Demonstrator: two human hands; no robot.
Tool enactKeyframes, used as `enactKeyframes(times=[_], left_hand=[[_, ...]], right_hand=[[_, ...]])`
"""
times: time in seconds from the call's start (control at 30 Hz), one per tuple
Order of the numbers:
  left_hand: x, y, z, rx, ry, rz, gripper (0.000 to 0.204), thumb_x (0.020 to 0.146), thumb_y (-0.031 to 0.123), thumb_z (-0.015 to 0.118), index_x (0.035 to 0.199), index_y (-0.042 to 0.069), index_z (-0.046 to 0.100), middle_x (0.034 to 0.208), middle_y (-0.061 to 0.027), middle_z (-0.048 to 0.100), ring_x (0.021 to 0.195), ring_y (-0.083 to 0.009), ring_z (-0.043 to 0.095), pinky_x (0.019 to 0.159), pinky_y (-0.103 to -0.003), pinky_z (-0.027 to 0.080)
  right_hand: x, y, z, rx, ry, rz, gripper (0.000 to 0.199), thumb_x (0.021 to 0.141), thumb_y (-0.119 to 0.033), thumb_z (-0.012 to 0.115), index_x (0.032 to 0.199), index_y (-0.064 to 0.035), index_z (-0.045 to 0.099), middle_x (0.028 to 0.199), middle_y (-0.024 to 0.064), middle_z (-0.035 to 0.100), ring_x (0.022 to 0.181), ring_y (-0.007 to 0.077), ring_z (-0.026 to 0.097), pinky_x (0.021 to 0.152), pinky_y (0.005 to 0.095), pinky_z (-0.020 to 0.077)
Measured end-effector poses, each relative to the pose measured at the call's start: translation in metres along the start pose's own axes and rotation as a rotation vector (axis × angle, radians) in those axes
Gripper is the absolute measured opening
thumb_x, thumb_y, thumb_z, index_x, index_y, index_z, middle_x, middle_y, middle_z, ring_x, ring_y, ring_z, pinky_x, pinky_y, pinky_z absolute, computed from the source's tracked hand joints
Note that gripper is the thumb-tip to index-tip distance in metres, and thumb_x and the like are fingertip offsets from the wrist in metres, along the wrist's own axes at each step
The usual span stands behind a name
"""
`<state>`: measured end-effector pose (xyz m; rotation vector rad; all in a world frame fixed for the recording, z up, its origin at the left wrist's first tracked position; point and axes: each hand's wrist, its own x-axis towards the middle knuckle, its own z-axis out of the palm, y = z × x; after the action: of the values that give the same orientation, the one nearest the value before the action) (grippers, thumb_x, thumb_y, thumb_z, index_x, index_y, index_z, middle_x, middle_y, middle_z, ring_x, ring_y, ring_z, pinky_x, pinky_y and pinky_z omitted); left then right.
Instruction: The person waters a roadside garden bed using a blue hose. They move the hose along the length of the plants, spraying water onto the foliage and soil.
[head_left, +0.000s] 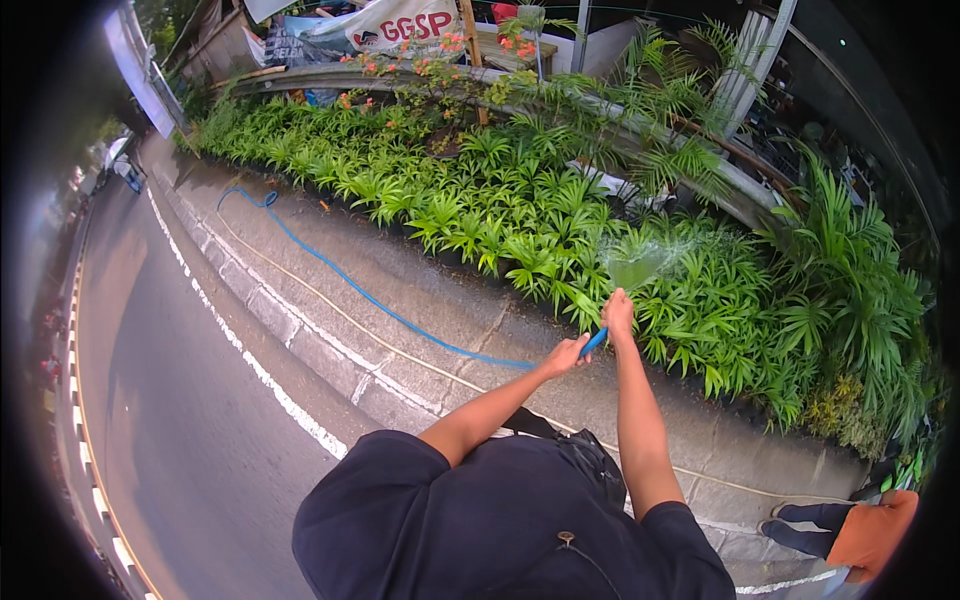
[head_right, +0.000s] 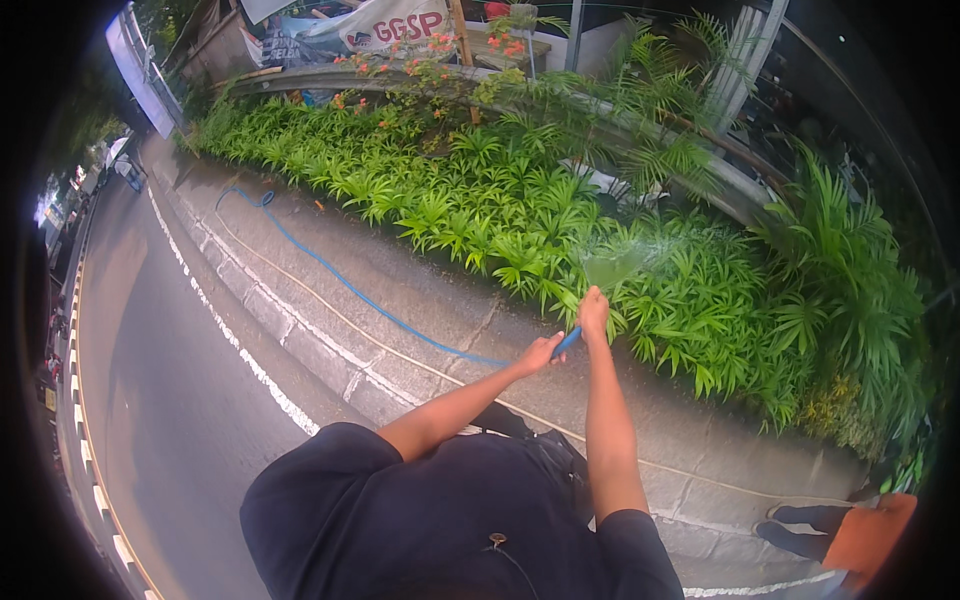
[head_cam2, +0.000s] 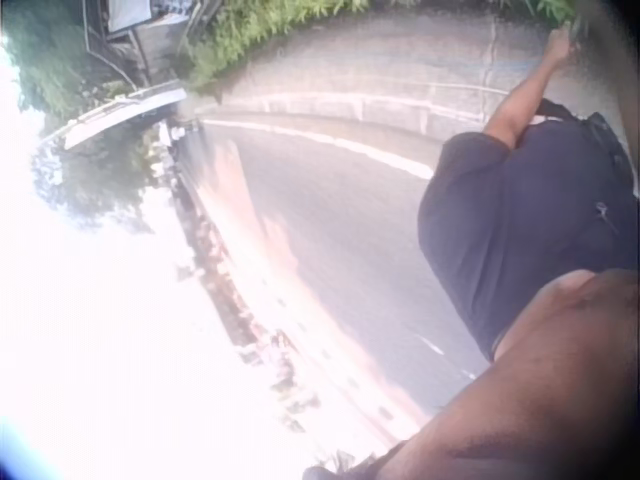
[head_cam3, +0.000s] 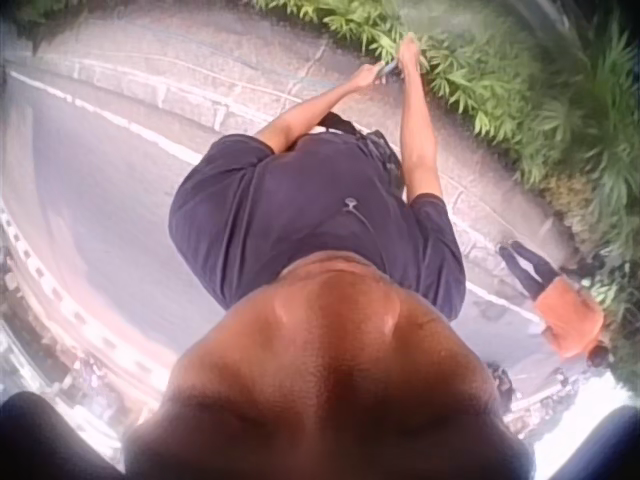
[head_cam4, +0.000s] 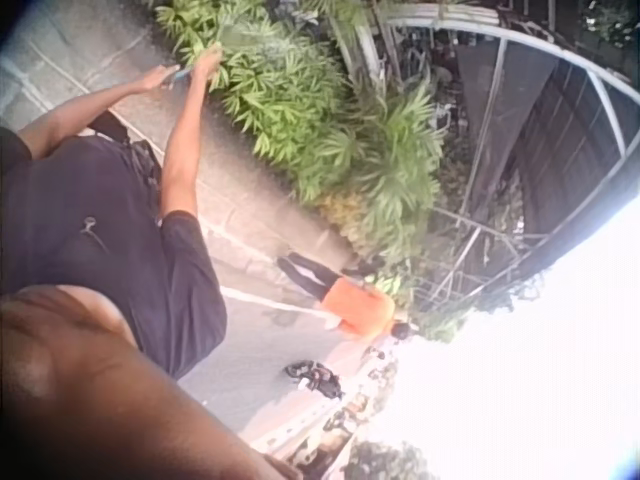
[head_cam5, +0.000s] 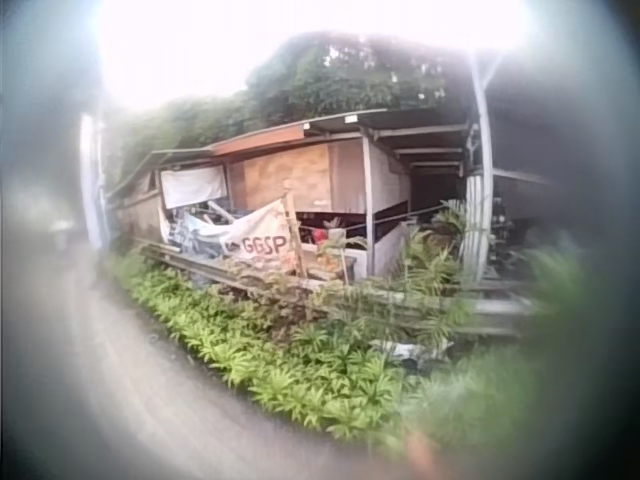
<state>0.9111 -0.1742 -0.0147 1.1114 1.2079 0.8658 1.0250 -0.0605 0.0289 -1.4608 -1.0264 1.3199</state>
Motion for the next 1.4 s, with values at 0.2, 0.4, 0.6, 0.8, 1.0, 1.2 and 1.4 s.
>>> enactKeyframes(times=[0.2,0.4,0.6,0.8,1.0,1.2,1.4], left_hand=[[0.011,0.005,-0.035,-0.191,-0.206,0.117,0.053,0.095,0.043,0.035,0.076,0.001,0.061,0.057,-0.0016,0.053,0.051,-0.0101,0.049,0.053,-0.025,0.043],[0.02,0.028,-0.066,0.075,-0.035,0.152,0.04,0.092,0.042,0.046,0.082,0.006,0.061,0.069,0.0006,0.055,0.06,-0.01,0.049,0.056,-0.028,0.042],[0.027,0.036,-0.077,0.279,0.147,0.38,0.03,0.086,0.032,0.059,0.086,0.002,0.06,0.075,-0.0087,0.057,0.065,-0.0189,0.054,0.059,-0.035,0.043],[0.025,0.052,-0.055,0.308,0.237,0.412,0.03,0.087,0.028,0.056,0.078,-0.001,0.056,0.067,-0.0188,0.057,0.062,-0.0356,0.056,0.058,-0.042,0.042],[0.054,0.063,-0.04,0.24,0.228,0.261,0.033,0.091,0.03,0.047,0.078,0.002,0.057,0.056,-0.0093,0.053,0.05,-0.0219,0.05,0.05,-0.037,0.039],[0.089,0.105,-0.035,-0.217,-0.201,-0.229,0.032,0.091,0.031,0.048,0.073,0.005,0.056,0.049,0.0037,0.038,0.043,-0.0084,0.034,0.041,-0.026,0.026],[0.103,0.109,0.018,0.1,-0.14,0.046,0.055,0.089,0.055,0.043,0.079,0.003,0.06,0.059,-0.0021,0.052,0.054,-0.0129,0.051,0.051,-0.028,0.041]], right_hand=[[0.014,-0.031,0.02,0.248,-0.138,0.067,0.029,0.09,-0.031,0.034,0.069,-0.0114,0.037,0.051,-0.0016,0.034,0.037,0.008,0.029,0.033,0.0251,0.0236],[0.028,-0.036,0.035,0.392,-0.035,0.105,0.026,0.091,-0.032,0.034,0.075,-0.0115,0.035,0.053,-0.0006,0.034,0.04,0.01,0.031,0.036,0.0271,0.0289],[0.045,-0.039,0.039,0.422,-0.009,0.113,0.031,0.095,-0.037,0.032,0.078,-0.0113,0.034,0.056,0.0004,0.036,0.044,0.0111,0.031,0.04,0.0284,0.0326],[0.053,-0.027,0.027,0.421,0.072,0.057,0.033,0.095,-0.039,0.037,0.078,-0.0115,0.037,0.058,0.0012,0.038,0.046,0.0112,0.036,0.041,0.0287,0.0359],[0.035,-0.044,0.02,0.626,-0.087,0.102,0.033,0.091,-0.043,0.045,0.081,-0.0122,0.04,0.063,0.0041,0.045,0.055,0.0171,0.046,0.051,0.032,0.0415],[0.041,-0.053,-0.045,0.735,-0.275,0.033,0.016,0.094,-0.022,0.043,0.091,-0.0068,0.047,0.088,0.0106,0.057,0.081,0.0242,0.059,0.078,0.0416,0.0501],[0.07,-0.084,-0.111,0.525,-0.199,0.045,0.019,0.095,-0.025,0.043,0.092,-0.0063,0.045,0.079,0.009,0.055,0.068,0.0229,0.057,0.068,0.0415,0.0516]])
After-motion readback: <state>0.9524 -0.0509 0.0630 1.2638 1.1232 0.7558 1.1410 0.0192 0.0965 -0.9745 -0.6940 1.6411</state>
